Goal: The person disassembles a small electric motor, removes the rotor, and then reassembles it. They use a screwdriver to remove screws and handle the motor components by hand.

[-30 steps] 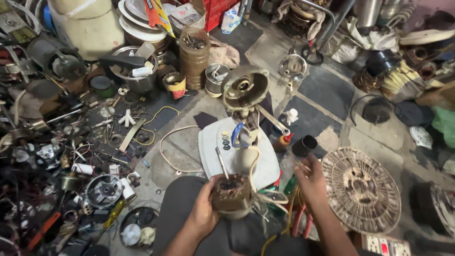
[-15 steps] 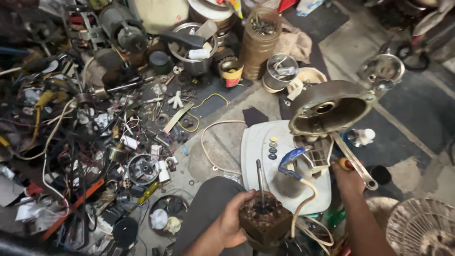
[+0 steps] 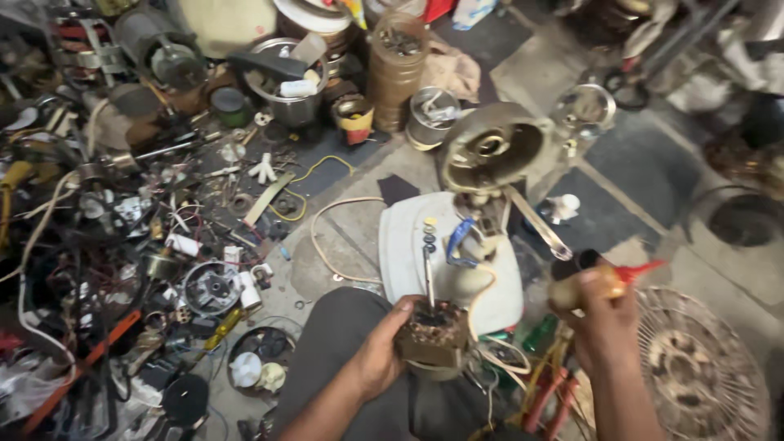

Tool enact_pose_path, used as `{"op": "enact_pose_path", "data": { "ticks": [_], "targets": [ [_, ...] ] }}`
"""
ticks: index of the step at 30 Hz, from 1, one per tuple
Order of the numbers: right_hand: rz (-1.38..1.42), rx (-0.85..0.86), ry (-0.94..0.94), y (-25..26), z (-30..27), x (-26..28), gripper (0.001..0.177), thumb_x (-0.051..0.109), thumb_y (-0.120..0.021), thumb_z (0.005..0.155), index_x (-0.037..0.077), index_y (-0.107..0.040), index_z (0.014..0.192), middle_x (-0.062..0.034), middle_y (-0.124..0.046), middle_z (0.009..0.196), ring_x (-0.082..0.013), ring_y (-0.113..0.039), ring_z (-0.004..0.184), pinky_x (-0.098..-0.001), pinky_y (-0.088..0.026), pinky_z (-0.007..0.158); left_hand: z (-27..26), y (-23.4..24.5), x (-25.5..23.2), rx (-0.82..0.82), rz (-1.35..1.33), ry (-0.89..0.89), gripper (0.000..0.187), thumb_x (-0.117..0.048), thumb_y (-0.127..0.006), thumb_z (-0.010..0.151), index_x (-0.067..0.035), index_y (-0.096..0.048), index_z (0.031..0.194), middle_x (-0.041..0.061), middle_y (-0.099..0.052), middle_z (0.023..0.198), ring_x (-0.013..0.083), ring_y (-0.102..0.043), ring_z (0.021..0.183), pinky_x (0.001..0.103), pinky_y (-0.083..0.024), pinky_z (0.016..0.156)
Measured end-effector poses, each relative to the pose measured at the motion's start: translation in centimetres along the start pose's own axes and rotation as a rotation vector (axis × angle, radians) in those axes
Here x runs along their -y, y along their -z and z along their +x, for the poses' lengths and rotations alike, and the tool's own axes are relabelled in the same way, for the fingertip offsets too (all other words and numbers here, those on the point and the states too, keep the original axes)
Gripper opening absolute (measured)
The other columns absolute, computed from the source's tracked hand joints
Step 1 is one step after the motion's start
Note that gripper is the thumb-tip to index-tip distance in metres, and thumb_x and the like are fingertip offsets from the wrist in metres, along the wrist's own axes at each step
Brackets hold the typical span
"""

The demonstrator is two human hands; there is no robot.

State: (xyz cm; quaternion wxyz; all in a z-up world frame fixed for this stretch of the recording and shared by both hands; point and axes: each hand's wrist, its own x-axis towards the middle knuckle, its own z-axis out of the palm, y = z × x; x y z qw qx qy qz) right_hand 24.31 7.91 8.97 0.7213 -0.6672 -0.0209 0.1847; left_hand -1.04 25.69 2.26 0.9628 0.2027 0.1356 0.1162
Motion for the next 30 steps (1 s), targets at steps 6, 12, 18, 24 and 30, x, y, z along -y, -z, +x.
{"op": "enact_pose_path", "data": {
  "ticks": [6, 12, 18, 24, 30],
  "targets": [
    [-1.072, 0.195, 1.106, -1.9, -12.1, 6.3, 0.062, 0.005, -0.083, 0.064, 0.01, -0.064, 0.124, -0.0081, -0.066, 0.123, -0.0307, -0.064, 0.112, -0.0429, -0.051, 0.098, -2.0, -0.7, 1.4, -0.068, 0.199, -0.112, 0.044, -0.04, -0.037, 0.107, -0.005, -0.055, 0.127, 0.013, -0.07, 0.115, 0.0216, -0.071, 0.102, 0.038, -0.057, 0.093],
    [-1.261, 0.35, 1.256, -5.6, -17.9, 8.1, 0.051, 0.004, -0.079, 0.072, 0.008, -0.068, 0.122, -0.0093, -0.065, 0.118, -0.035, -0.058, 0.113, -0.0447, -0.047, 0.098, -4.0, -0.8, 1.7, -0.05, 0.232, -0.171, 0.041, -0.039, -0.038, 0.105, -0.007, -0.055, 0.124, 0.013, -0.07, 0.112, 0.0215, -0.072, 0.099, 0.037, -0.058, 0.09],
    [-1.397, 0.368, 1.276, -8.2, -20.1, 8.6, 0.049, 0.004, -0.072, 0.072, 0.014, -0.068, 0.119, -0.0086, -0.065, 0.115, -0.0366, -0.056, 0.113, -0.0467, -0.048, 0.095, -5.6, -1.1, 0.9, -0.015, 0.243, -0.186, 0.039, -0.037, -0.038, 0.104, -0.008, -0.055, 0.123, 0.011, -0.069, 0.112, 0.02, -0.072, 0.1, 0.036, -0.059, 0.089],
    [-1.442, 0.33, 1.315, -8.4, -19.3, 8.4, 0.049, -0.002, -0.069, 0.071, 0.015, -0.069, 0.117, -0.0082, -0.065, 0.116, -0.0354, -0.057, 0.113, -0.0458, -0.049, 0.097, -5.4, -1.0, 0.4, 0.012, 0.258, -0.172, 0.039, -0.039, -0.037, 0.106, -0.007, -0.056, 0.119, 0.012, -0.071, 0.107, 0.0202, -0.073, 0.095, 0.035, -0.059, 0.085],
    [-1.405, 0.31, 1.343, -8.4, -19.0, 8.1, 0.047, -0.003, -0.069, 0.072, 0.013, -0.069, 0.116, -0.0081, -0.066, 0.115, -0.0339, -0.058, 0.113, -0.0445, -0.049, 0.097, -5.6, -1.4, 0.2, 0.004, 0.238, -0.136, 0.038, -0.039, -0.038, 0.106, -0.009, -0.055, 0.119, 0.011, -0.071, 0.107, 0.0194, -0.073, 0.096, 0.036, -0.06, 0.085]
  ]
}}
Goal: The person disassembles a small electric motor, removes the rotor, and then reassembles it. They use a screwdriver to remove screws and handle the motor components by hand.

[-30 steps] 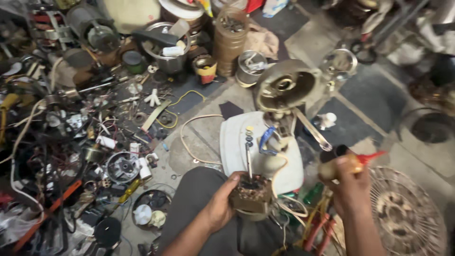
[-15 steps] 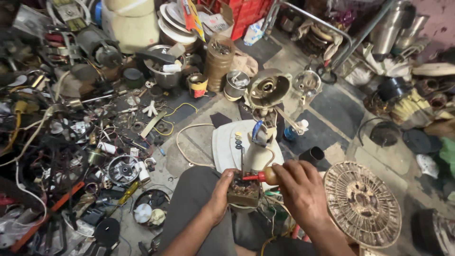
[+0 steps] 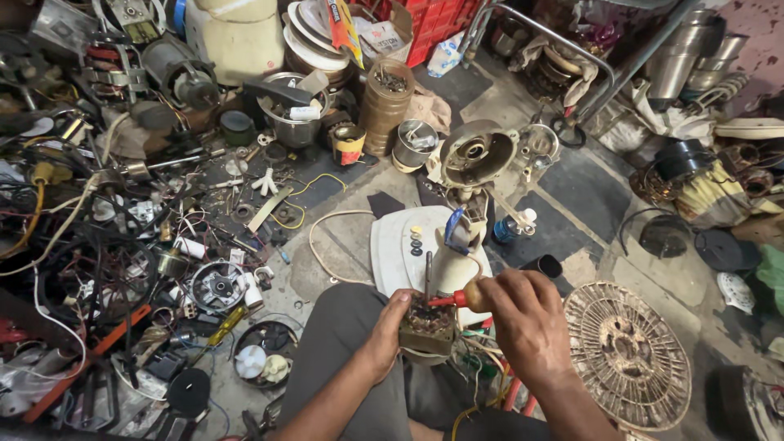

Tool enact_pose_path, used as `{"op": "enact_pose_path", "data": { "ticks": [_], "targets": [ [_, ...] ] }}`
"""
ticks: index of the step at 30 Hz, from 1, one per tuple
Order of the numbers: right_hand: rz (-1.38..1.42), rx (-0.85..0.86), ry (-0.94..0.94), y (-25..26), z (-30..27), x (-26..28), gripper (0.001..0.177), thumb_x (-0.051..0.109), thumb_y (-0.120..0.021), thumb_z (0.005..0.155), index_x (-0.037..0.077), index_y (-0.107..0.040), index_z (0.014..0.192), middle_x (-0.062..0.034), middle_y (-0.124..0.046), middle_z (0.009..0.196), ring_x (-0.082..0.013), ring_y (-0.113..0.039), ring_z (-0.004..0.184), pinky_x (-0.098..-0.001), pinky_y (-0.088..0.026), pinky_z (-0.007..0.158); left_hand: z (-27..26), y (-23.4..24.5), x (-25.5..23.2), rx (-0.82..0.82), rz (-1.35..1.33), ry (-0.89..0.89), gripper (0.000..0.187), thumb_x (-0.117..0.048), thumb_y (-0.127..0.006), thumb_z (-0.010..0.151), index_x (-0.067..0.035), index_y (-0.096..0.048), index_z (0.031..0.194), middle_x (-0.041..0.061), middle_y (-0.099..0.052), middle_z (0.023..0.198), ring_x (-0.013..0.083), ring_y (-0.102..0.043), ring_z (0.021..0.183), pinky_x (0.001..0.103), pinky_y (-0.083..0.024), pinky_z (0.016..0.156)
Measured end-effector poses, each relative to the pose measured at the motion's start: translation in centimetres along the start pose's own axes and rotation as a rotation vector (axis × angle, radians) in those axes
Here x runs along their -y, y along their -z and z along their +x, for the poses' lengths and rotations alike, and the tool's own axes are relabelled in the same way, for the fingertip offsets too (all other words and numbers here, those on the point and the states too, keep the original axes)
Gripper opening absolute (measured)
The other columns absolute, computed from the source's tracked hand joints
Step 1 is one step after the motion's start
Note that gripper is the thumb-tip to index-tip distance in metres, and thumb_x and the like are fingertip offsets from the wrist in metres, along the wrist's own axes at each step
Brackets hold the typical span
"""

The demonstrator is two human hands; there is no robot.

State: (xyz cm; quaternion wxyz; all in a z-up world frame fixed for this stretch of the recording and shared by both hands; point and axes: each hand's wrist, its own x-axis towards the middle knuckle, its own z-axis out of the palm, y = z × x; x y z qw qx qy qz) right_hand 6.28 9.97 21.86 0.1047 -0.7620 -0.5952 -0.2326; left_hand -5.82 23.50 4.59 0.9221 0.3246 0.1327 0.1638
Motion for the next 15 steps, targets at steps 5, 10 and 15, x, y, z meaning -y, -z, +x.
{"op": "enact_pose_path", "data": {
  "ticks": [5, 10, 15],
  "targets": [
    [-0.003, -0.005, 0.01, 0.17, -0.07, -0.03, 0.049, -0.003, -0.069, 0.069, 0.014, -0.069, 0.115, -0.008, -0.065, 0.114, -0.0334, -0.058, 0.112, -0.0446, -0.048, 0.097, 0.02, 0.18, 0.2, 0.0, -0.006, 0.006, 0.035, -0.037, -0.037, 0.105, -0.01, -0.054, 0.119, 0.01, -0.07, 0.11, 0.0191, -0.073, 0.1, 0.036, -0.059, 0.088],
    [-0.001, -0.007, 0.013, 0.1, -0.39, -0.16, 0.049, -0.004, -0.069, 0.07, 0.013, -0.069, 0.116, -0.008, -0.065, 0.116, -0.0337, -0.057, 0.112, -0.0443, -0.048, 0.097, 0.4, 0.51, 0.76, 0.015, 0.033, -0.066, 0.039, -0.037, -0.036, 0.107, -0.007, -0.057, 0.12, 0.011, -0.07, 0.112, 0.0186, -0.071, 0.103, 0.035, -0.057, 0.092],
    [-0.009, 0.025, -0.012, -0.04, -0.83, -0.17, 0.051, -0.004, -0.071, 0.068, 0.014, -0.069, 0.116, -0.0075, -0.064, 0.116, -0.0339, -0.057, 0.114, -0.0458, -0.049, 0.097, 0.16, 0.08, 0.08, 0.0, 0.01, -0.015, 0.038, -0.036, -0.036, 0.106, -0.008, -0.056, 0.12, 0.011, -0.07, 0.111, 0.0187, -0.072, 0.101, 0.035, -0.057, 0.091]
  ]
}}
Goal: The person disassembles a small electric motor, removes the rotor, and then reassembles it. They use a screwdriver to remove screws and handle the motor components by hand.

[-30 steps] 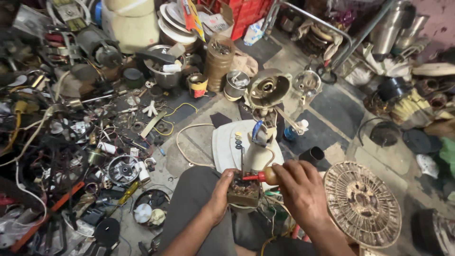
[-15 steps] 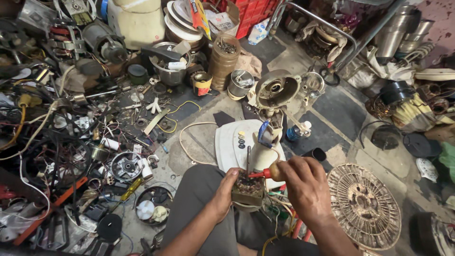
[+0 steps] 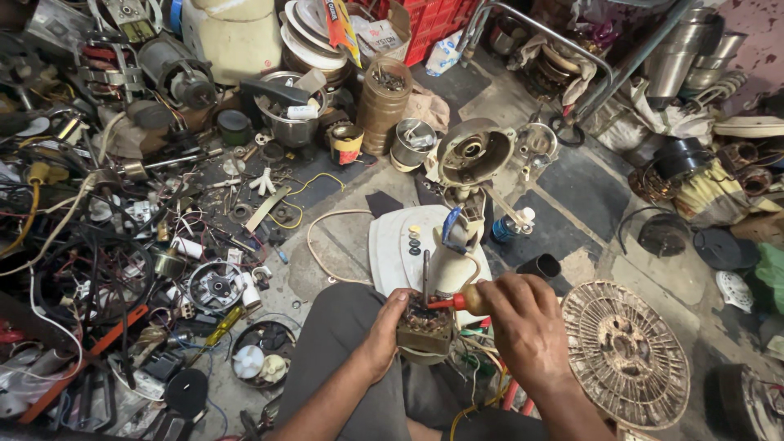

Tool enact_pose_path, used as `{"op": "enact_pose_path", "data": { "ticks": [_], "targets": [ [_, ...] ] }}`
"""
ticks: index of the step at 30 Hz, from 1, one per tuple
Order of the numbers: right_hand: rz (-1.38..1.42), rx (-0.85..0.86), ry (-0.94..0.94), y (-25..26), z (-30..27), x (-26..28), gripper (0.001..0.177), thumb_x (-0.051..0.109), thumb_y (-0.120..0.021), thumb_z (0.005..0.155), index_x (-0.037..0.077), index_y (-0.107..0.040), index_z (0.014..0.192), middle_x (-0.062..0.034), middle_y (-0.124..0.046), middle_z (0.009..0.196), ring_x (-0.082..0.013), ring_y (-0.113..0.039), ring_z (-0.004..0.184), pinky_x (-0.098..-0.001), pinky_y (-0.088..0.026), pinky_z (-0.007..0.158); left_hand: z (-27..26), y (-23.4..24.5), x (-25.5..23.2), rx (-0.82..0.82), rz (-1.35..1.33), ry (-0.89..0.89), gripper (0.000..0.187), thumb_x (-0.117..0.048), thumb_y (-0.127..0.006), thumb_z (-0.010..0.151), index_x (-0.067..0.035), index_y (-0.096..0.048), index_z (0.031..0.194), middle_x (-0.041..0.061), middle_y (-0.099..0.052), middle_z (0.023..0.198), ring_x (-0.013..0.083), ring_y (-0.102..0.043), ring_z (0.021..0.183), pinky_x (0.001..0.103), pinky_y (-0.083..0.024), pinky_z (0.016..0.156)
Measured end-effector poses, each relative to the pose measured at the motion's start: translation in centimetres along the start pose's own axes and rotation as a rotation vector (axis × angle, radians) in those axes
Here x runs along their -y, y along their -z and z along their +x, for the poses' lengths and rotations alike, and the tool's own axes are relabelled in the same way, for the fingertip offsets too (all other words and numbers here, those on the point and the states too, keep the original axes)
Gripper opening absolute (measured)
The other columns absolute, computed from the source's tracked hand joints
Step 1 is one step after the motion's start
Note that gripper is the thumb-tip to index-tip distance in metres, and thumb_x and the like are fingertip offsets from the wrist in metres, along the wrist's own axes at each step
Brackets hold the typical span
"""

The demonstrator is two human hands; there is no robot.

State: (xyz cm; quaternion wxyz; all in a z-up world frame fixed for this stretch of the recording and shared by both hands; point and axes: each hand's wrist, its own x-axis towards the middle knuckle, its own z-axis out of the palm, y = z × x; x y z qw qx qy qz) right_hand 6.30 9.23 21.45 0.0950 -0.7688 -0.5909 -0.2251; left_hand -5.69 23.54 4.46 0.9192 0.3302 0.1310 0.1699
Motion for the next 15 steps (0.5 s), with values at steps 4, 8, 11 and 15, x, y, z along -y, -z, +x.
{"op": "enact_pose_path", "data": {
  "ticks": [4, 8, 11, 15],
  "targets": [
    [0.146, -0.093, -0.222, -1.3, -1.2, -0.8, 0.055, 0.004, -0.081, 0.066, 0.012, -0.068, 0.119, -0.0122, -0.061, 0.119, -0.0353, -0.056, 0.114, -0.0454, -0.05, 0.095, 0.1, -0.1, 0.1, -0.025, -0.008, 0.038, 0.038, -0.037, -0.036, 0.105, -0.008, -0.057, 0.119, 0.011, -0.071, 0.108, 0.02, -0.072, 0.098, 0.036, -0.057, 0.088],
    [0.274, -0.167, -0.576, -4.2, -4.2, -2.9, 0.059, 0.015, -0.088, 0.066, 0.009, -0.068, 0.12, -0.0145, -0.061, 0.114, -0.0335, -0.059, 0.108, -0.0429, -0.05, 0.092, 0.6, 0.0, 0.5, -0.1, 0.101, -0.028, 0.04, -0.037, -0.039, 0.106, -0.006, -0.061, 0.121, 0.009, -0.071, 0.108, 0.0185, -0.069, 0.101, 0.035, -0.054, 0.091],
    [0.345, -0.167, -0.856, -8.1, -6.3, -8.2, 0.058, 0.025, -0.09, 0.071, 0.006, -0.068, 0.121, -0.017, -0.066, 0.11, -0.0331, -0.066, 0.101, -0.0422, -0.053, 0.089, 0.8, -0.1, 0.7, -0.022, 0.013, -0.021, 0.044, -0.039, -0.038, 0.105, -0.005, -0.062, 0.122, 0.012, -0.074, 0.11, 0.0216, -0.071, 0.101, 0.036, -0.055, 0.092],
    [0.415, -0.109, -1.056, -14.1, -7.8, -15.2, 0.059, 0.03, -0.086, 0.072, 0.004, -0.067, 0.121, -0.0172, -0.075, 0.106, -0.0327, -0.073, 0.097, -0.0436, -0.056, 0.086, 2.7, 1.2, 2.7, -0.137, -0.1, 0.135, 0.045, -0.036, -0.039, 0.104, -0.004, -0.063, 0.126, 0.014, -0.074, 0.115, 0.025, -0.071, 0.103, 0.04, -0.055, 0.092]
  ]
}}
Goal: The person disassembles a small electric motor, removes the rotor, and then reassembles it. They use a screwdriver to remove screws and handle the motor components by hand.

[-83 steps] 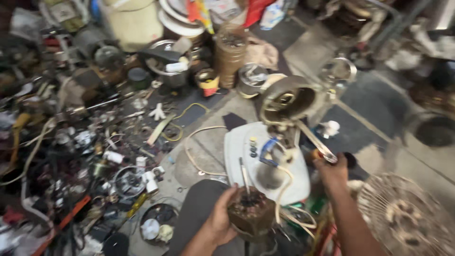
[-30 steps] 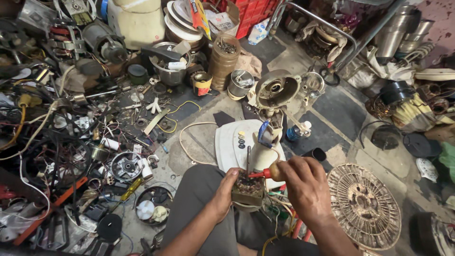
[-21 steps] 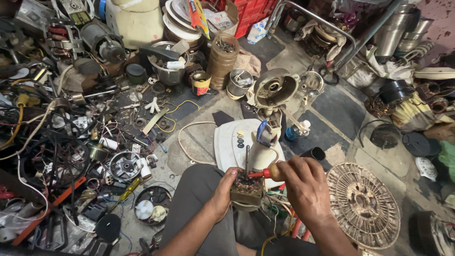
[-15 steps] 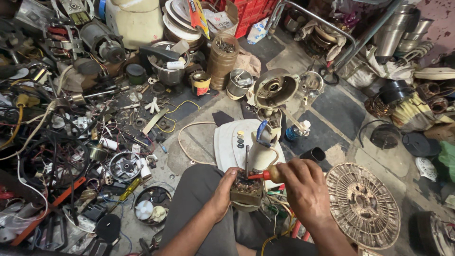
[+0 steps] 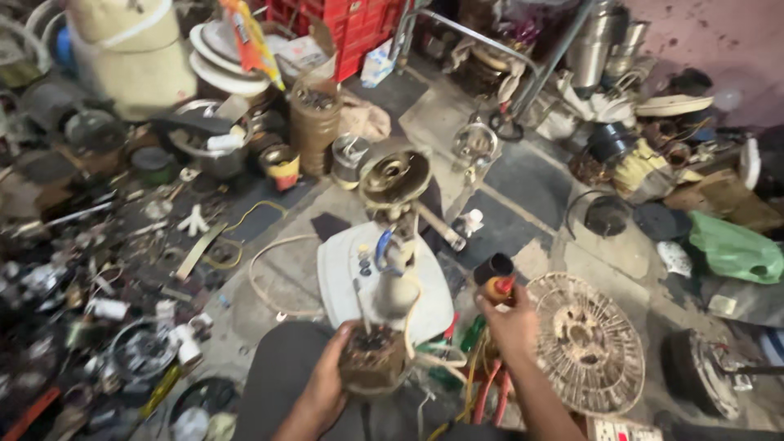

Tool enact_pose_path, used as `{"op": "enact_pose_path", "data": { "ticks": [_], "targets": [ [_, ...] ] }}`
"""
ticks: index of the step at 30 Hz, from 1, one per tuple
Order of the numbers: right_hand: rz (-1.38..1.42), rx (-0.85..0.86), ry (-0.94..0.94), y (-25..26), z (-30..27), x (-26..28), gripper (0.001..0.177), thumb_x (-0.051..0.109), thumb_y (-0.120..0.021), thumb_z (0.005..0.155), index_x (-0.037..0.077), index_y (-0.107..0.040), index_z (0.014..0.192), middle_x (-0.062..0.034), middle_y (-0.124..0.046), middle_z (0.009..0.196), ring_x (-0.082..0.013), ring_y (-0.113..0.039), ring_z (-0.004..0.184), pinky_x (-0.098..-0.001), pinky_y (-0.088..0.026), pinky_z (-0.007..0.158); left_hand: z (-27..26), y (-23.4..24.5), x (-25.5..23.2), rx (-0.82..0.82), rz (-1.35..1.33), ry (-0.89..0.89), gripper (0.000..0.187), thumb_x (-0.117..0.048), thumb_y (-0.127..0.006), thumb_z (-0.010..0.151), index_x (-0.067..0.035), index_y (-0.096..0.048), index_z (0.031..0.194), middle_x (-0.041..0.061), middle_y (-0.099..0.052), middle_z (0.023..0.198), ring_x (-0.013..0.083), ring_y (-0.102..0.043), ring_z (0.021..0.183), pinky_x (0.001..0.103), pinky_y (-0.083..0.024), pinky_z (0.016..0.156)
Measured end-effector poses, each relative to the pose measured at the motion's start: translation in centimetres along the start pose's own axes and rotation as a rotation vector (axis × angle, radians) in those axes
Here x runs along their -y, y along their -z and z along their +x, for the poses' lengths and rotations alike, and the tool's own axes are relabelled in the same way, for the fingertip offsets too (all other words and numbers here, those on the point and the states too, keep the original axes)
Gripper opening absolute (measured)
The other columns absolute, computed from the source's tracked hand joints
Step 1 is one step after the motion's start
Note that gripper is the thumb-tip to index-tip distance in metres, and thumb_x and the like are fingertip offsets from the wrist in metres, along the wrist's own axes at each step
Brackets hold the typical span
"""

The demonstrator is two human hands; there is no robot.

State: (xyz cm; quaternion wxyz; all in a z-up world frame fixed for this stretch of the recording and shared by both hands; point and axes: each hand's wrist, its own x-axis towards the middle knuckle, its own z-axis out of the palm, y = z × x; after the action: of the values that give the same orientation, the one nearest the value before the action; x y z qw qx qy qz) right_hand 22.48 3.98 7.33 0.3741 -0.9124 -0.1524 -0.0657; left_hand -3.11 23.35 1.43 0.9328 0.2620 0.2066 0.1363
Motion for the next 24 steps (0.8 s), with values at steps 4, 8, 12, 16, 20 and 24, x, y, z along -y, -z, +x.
{"op": "enact_pose_path", "data": {
  "ticks": [4, 8, 12, 16, 20, 24],
  "targets": [
    [-0.037, 0.011, -0.003, -4.6, 4.9, -2.7, 0.059, 0.03, -0.088, 0.069, 0.006, -0.068, 0.119, -0.018, -0.075, 0.109, -0.0336, -0.073, 0.1, -0.0421, -0.056, 0.087, 4.2, 5.6, 4.1, -0.111, -0.1, 0.008, 0.05, -0.034, -0.045, 0.098, 0.002, -0.061, 0.129, 0.022, -0.073, 0.115, 0.0322, -0.072, 0.104, 0.046, -0.055, 0.093],
    [-0.119, 0.076, -0.055, -9.8, 9.0, -4.6, 0.061, 0.03, -0.09, 0.067, 0.007, -0.068, 0.118, -0.0181, -0.075, 0.109, -0.034, -0.073, 0.102, -0.0405, -0.057, 0.09, 9.6, 10.2, 4.5, 0.197, 0.012, 0.014, 0.064, -0.044, -0.045, 0.094, 0.006, -0.059, 0.131, 0.023, -0.071, 0.121, 0.032, -0.07, 0.112, 0.042, -0.054, 0.099],
    [-0.062, 0.136, -0.103, -13.9, 10.6, -7.9, 0.055, 0.026, -0.087, 0.067, 0.01, -0.069, 0.116, -0.015, -0.078, 0.106, -0.0303, -0.075, 0.1, -0.0383, -0.057, 0.09, 11.4, 11.4, 3.3, 0.436, 0.157, 0.104, 0.076, -0.055, -0.044, 0.091, 0.006, -0.058, 0.133, 0.021, -0.069, 0.126, 0.0285, -0.067, 0.118, 0.037, -0.051, 0.103],
    [0.008, 0.189, -0.132, -14.6, 10.0, -9.5, 0.068, 0.025, -0.087, 0.068, 0.008, -0.062, 0.128, -0.0149, -0.076, 0.11, -0.026, -0.076, 0.099, -0.0363, -0.058, 0.089, 10.1, 10.2, 2.0, 0.42, 0.154, 0.102, 0.077, -0.056, -0.043, 0.089, 0.006, -0.058, 0.132, 0.019, -0.069, 0.122, 0.0255, -0.066, 0.112, 0.035, -0.05, 0.098],
    [0.343, 0.15, -0.101, -9.8, 5.7, -9.0, 0.077, 0.017, -0.082, 0.075, 0.005, -0.049, 0.144, -0.0171, -0.068, 0.121, -0.0282, -0.071, 0.104, -0.0394, -0.059, 0.085, 7.6, 7.7, 0.7, 0.425, 0.126, 0.064, 0.075, -0.055, -0.044, 0.09, 0.008, -0.057, 0.13, 0.021, -0.069, 0.113, 0.0258, -0.066, 0.103, 0.037, -0.051, 0.095],
    [0.748, 0.467, 0.101, -5.0, -0.9, -8.3, 0.072, 0.014, -0.076, 0.081, 0.003, -0.047, 0.146, -0.0183, -0.065, 0.13, -0.0299, -0.066, 0.113, -0.0414, -0.055, 0.09, 3.7, 4.3, 1.1, 0.375, 0.001, 0.108, 0.071, -0.051, -0.046, 0.091, 0.007, -0.059, 0.129, 0.021, -0.07, 0.114, 0.0286, -0.067, 0.105, 0.04, -0.052, 0.095]
  ]
}}
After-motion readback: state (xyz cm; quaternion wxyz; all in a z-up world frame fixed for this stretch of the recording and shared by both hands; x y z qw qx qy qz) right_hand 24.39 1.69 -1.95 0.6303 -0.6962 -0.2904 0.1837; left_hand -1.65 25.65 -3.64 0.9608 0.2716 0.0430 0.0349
